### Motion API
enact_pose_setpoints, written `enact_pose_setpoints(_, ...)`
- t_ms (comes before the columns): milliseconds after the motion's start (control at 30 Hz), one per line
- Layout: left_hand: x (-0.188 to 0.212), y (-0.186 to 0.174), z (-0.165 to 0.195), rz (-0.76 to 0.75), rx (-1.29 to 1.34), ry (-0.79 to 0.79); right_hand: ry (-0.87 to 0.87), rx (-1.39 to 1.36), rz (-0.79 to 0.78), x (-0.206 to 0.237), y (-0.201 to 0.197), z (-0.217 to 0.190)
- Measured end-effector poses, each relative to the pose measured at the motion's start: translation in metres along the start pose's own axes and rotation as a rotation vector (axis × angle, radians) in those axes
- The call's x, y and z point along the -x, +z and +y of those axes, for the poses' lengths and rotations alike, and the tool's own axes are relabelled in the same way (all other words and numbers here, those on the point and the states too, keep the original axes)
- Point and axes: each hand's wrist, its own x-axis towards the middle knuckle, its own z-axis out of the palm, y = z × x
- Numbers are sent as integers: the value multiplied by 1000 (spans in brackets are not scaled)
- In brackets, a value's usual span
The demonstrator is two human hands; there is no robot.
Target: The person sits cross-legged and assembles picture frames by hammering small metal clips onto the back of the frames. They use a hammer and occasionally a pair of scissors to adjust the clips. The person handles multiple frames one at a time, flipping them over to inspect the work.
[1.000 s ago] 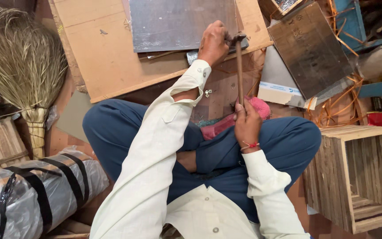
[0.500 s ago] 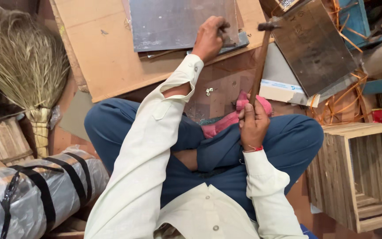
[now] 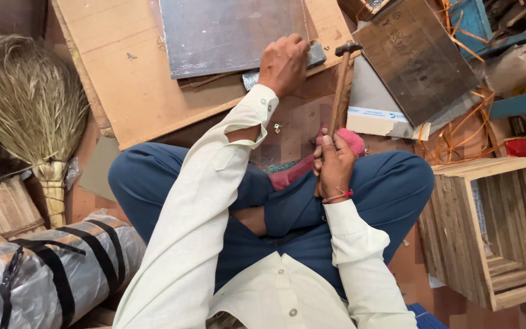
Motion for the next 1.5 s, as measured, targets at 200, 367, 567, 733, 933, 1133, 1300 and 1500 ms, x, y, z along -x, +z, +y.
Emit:
enact_pose_setpoints(200,-15,0,-24,-85,229,-76,10,-27,-34,4,5,-7)
enact_pose_setpoints(367,-25,4,-30,-147,218,-46,16,-21,-27,6,6,-10)
enact_pose_setpoints(567,-20,26,-37,-129,-60,181,23,0,-20,6,5,-6)
enact_pose_setpoints(733,-16,37,-43,-12,-21,93,7,46,-8,6,5,-4)
enact_pose_setpoints(933,-6,-4,-65,92,620,-541,-19,125,-39,6,7,-2)
enact_pose_setpoints(1133,10,-24,-60,117,415,-145,-56,165,-53,5,6,4)
enact_pose_setpoints(1300,15,-14,-41,-23,75,27,-124,285,-51,5,7,8)
enact_pose_setpoints(1500,26,-13,-34,-34,-40,95,-637,684,-15,10,13,1)
